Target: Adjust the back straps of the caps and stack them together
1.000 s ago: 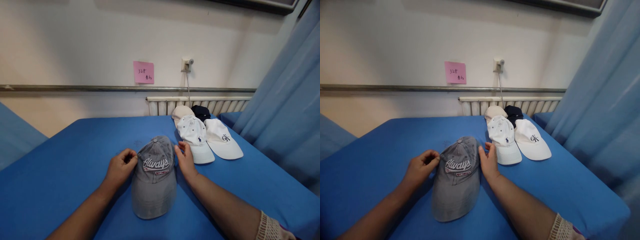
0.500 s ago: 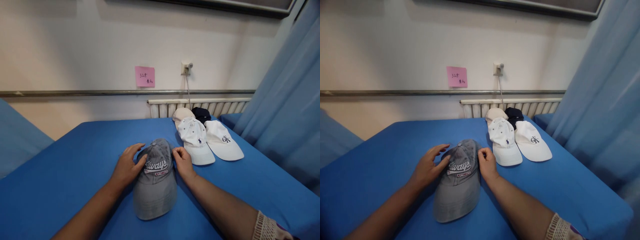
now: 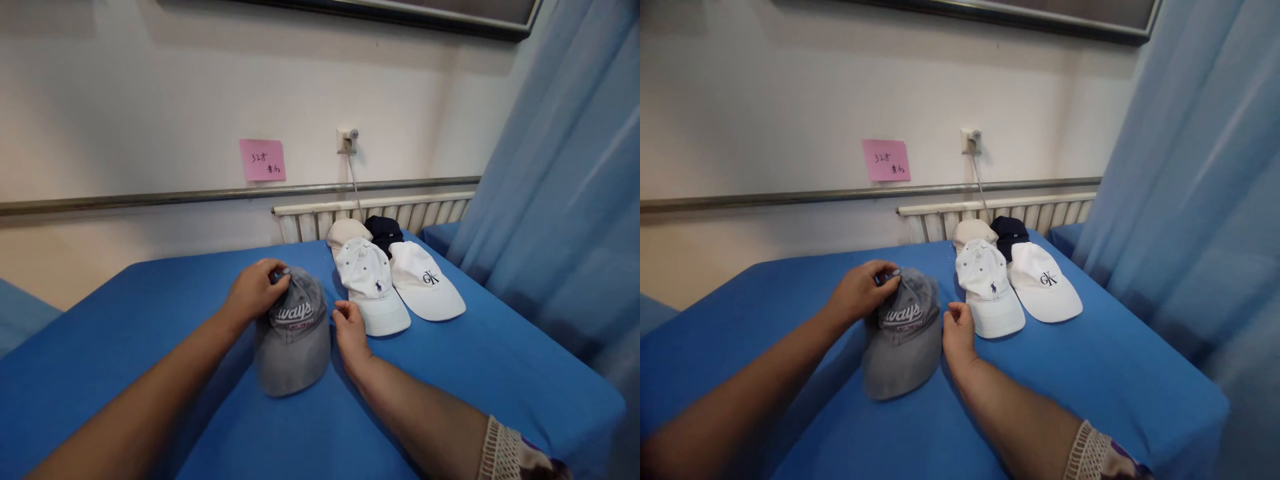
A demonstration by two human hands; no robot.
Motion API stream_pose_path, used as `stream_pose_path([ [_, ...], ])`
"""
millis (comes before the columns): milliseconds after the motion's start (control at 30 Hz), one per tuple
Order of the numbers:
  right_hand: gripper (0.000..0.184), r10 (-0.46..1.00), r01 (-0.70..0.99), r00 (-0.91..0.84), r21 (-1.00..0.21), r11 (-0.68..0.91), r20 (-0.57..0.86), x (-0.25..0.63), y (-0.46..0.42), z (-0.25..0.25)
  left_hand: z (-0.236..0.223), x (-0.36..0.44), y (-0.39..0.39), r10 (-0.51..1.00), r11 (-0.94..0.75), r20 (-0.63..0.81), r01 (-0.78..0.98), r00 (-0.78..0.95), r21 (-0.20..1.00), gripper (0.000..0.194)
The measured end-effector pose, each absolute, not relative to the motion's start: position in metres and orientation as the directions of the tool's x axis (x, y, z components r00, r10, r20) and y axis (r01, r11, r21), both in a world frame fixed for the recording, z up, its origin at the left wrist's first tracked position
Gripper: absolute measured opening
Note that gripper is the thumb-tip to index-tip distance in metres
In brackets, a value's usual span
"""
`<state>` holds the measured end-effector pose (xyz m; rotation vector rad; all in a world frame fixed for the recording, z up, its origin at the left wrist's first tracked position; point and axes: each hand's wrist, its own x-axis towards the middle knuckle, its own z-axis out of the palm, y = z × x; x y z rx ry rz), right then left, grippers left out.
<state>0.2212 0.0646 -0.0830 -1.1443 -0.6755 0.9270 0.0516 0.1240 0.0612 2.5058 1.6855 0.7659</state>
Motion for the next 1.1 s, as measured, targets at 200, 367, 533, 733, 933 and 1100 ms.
stream_pose_path([
  [200, 0.028, 0.858, -0.191, 0.512, -0.968, 0.164, 0.044, 0.211, 0.062, -0.088, 0.08, 0.092, 0.194, 0.89, -0.369, 0.371, 0.895, 0.264, 0.249, 0.029],
  [367, 0.025, 0.875, -0.148, 0.471, -0.968, 0.201, 0.11, 0.205, 0.06, -0.087, 0.072, 0.116, 0.248, 0.895, -0.33, 0.378, 0.922, 0.238, 0.202, 0.027],
  [533, 0.026, 0.891, -0.084, 0.439, -0.982, 0.168, 0.115, 0.202, 0.059, -0.083, 0.066, 0.129, 0.276, 0.898, -0.301, 0.383, 0.937, 0.215, 0.179, 0.028],
  [733, 0.028, 0.897, -0.061, 0.42, -0.981, 0.182, 0.14, 0.2, 0.06, -0.083, 0.057, 0.131, 0.282, 0.91, -0.265, 0.374, 0.944, 0.178, 0.195, 0.028],
  [933, 0.029, 0.901, -0.021, 0.398, -0.98, 0.199, 0.174, 0.201, 0.06, -0.084, 0.056, 0.124, 0.286, 0.922, -0.236, 0.364, 0.939, 0.134, 0.251, 0.034],
  [1100, 0.03, 0.898, 0.029, 0.396, -0.98, 0.198, 0.193, 0.202, 0.06, -0.085, 0.03, 0.096, 0.256, 0.923, -0.158, 0.385, 0.924, 0.013, 0.348, 0.049],
])
